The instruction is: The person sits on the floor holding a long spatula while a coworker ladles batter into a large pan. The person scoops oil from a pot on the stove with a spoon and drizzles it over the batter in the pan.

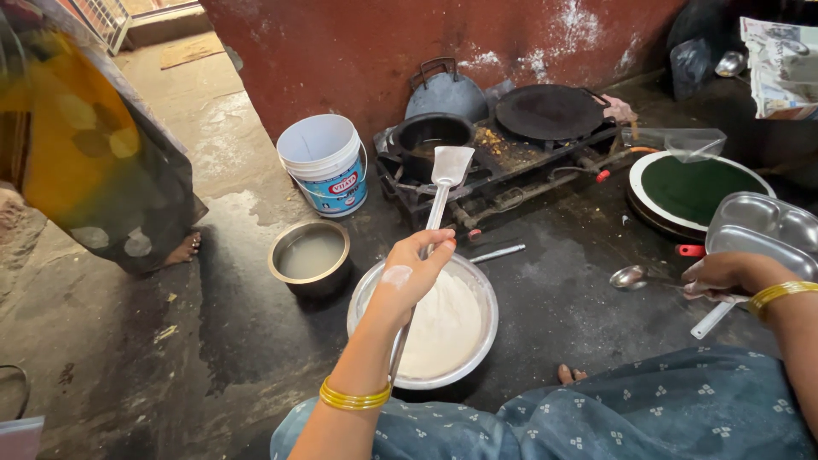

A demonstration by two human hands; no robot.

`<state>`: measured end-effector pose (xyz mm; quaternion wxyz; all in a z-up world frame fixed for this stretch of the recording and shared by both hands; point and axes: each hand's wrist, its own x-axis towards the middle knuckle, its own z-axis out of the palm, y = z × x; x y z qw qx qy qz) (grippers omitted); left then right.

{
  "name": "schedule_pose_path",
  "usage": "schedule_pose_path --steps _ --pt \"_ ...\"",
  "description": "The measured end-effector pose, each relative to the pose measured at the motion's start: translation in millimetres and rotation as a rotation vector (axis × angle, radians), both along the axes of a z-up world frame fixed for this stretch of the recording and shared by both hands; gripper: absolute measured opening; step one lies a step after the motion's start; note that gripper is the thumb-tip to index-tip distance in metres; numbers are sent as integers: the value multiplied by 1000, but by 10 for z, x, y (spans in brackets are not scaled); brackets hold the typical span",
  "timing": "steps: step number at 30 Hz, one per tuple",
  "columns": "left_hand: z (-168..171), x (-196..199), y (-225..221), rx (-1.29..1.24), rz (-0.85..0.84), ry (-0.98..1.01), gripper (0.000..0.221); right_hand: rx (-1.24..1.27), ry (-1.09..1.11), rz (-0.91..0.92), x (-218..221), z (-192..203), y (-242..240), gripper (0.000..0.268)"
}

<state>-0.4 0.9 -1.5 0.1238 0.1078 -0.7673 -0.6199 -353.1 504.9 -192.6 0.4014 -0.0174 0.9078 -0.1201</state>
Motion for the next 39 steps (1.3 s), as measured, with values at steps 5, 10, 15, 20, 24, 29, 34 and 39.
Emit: schedule_pose_path --steps 5,10,15,20,24,29,34,39 --pt "-32 -7 4 -1 -1 31 35 -41 16 -45 14 15 -5 59" --pt "-40 -25 -7 14 -6 18 35 -44 7 -57 -39 -28 18 59" --pt "-35 -26 3 27 -3 16 35 5 21 16 -81 -61 30 60" --pt "-85 -64 5 4 -11 35 35 80 39 221 -179 -168 184 48" --pt "-85 -87 32 19 -12 33 34 131 65 174 -150 -195 285 52" --pt "-137 -165 80 28 -22 15 34 115 62 103 -93 -237 457 54" --pt "-243 -297 121 8 -45 63 31 148 124 211 -378 -558 730 55" --pt "-272 -374 176 14 -78 84 31 53 55 -20 -29 -189 527 51"
